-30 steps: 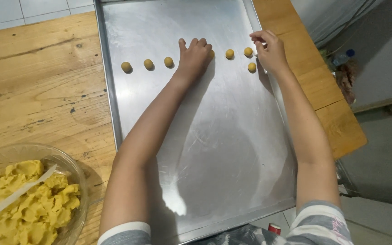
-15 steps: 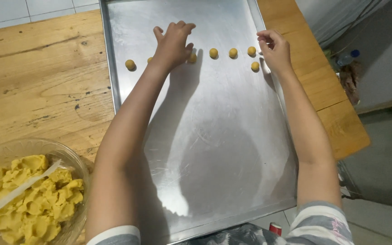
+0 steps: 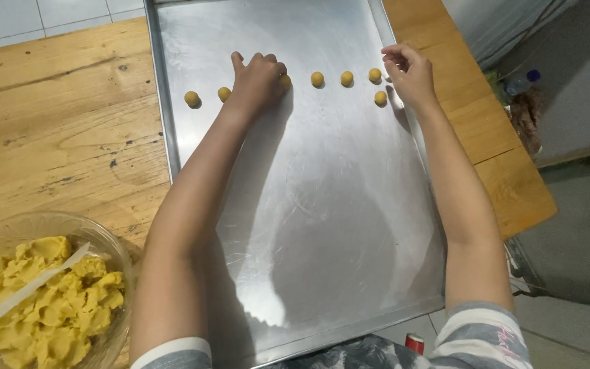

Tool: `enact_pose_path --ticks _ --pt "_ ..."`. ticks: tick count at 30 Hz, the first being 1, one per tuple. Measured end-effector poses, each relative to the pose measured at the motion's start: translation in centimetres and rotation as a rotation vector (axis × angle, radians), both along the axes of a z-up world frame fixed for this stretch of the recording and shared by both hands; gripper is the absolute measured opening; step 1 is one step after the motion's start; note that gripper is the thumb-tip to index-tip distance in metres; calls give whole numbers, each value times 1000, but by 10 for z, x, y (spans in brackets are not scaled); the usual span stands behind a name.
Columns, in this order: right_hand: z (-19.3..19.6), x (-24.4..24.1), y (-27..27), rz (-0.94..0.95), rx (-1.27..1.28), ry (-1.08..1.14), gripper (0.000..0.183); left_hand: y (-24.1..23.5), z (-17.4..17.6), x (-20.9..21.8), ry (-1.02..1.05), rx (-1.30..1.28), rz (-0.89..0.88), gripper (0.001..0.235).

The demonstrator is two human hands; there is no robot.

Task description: The person arranges small yellow dough balls in a straight line on a metal baking tray. They repeatedly adjust the spacing and alignment of the balls, then form additional dough balls from a bowl and place them on the tray.

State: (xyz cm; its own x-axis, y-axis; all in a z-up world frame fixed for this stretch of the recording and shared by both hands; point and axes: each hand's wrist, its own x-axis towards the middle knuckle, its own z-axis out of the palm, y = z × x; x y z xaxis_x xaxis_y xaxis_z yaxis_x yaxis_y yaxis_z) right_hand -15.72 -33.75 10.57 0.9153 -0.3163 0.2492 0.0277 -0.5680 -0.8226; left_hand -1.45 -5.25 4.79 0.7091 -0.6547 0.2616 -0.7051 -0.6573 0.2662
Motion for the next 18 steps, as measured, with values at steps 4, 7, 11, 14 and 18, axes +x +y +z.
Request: enact_pose_path --ticks 4,7,11,14,18 --pt "0 1 1 8 7 -15 16 0 -8 5 -57 9 7 28" --pt "9 -6 27 -35 -137 -117 23 10 2 3 -61 -14 0 33" --pt "29 -72 161 410 -360 123 20 37 50 -5 100 -79 -66 52" --pt "11 -159 262 808 -676 -39 48 64 67 -9 80 -62 -23 55" --pt "-3 -208 337 1221 -759 -122 59 98 76 -20 -9 -39 0 53"
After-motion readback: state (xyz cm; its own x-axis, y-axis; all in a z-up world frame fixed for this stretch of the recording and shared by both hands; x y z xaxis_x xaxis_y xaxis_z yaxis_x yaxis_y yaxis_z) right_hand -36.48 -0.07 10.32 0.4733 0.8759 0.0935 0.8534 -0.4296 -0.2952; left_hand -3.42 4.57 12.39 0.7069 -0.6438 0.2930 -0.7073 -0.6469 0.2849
